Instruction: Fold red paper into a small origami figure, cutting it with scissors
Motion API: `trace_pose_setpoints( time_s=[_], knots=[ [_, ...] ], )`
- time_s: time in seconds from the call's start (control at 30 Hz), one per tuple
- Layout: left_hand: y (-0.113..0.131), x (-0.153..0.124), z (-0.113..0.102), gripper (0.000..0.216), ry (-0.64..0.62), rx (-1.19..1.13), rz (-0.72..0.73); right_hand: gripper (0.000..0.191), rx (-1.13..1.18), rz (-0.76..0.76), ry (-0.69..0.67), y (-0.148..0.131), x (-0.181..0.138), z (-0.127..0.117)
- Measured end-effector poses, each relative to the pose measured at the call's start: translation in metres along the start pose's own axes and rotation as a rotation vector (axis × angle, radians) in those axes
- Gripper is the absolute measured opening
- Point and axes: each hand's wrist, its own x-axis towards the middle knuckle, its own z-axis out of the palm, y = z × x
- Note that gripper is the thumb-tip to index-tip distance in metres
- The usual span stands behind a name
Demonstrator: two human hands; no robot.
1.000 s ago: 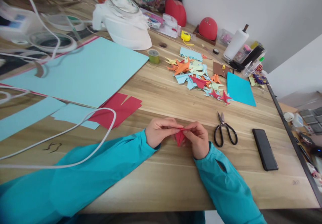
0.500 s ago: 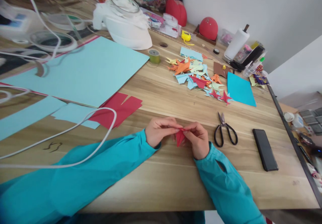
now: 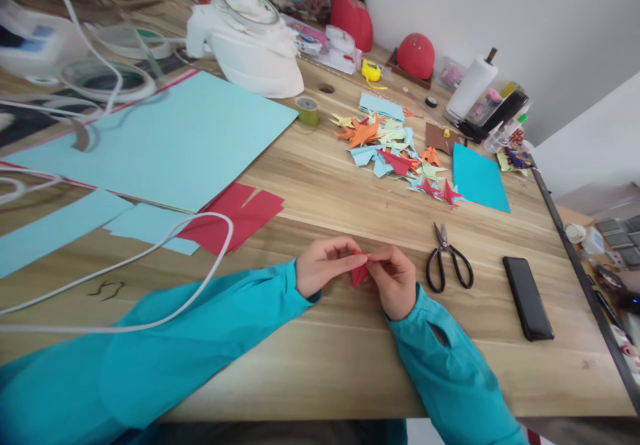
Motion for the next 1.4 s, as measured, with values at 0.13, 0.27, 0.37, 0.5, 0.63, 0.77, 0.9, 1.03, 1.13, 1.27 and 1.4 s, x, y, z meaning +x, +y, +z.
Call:
trace_pose_setpoints(
  time_s=[0.13,0.27,0.37,0.5,0.63,0.77,0.9,1.03,1.13,1.27,1.4],
  knots=[
    [-0.0005,-0.0008,0.0014,0.039,0.018,-0.009,0.022,0.014,0.028,0.071,-0.008,-0.0015,0.0016,0.0000],
    [-0.0012,-0.0002,0.0010,0.036,0.040,0.001,0.063,0.016,0.034,0.132,-0.034,0.0010,0.0039,-0.0026],
    [-0.0020,0.0005,0.0003,0.036,0.073,-0.002,0.088,0.016,0.063,0.147,-0.051,0.0026,0.0043,-0.0044],
    [-0.0018,0.0006,0.0001,0.035,0.112,0.013,0.111,0.017,0.075,0.156,-0.054,0.0022,0.0044,-0.0038],
    [-0.0003,-0.0006,0.0010,0.033,0.095,0.060,0.118,0.013,0.007,0.118,-0.042,0.0009,0.0044,-0.0019],
    [-0.0010,-0.0008,0.0001,0.033,0.083,0.057,0.110,0.014,-0.057,0.079,-0.030,0.0003,0.0044,-0.0017],
    [-0.0022,0.0000,-0.0024,0.033,0.052,0.074,0.109,0.015,-0.068,0.069,-0.014,0.0009,0.0050,-0.0024],
    [0.0001,-0.0011,-0.0031,0.031,0.062,0.172,0.180,0.014,-0.036,0.094,-0.038,0.0012,0.0052,-0.0027],
    [0.0032,-0.0034,-0.0028,0.028,0.048,0.262,0.256,0.015,-0.038,0.109,-0.046,0.0005,0.0048,-0.0030],
    [0.0049,-0.0041,-0.0035,0.029,0.034,0.333,0.322,0.017,-0.067,0.117,-0.058,-0.0006,0.0041,-0.0040],
    [0.0006,-0.0006,-0.0058,0.032,0.017,0.279,0.270,0.017,-0.063,0.116,-0.060,0.0001,0.0037,-0.0051]
  ],
)
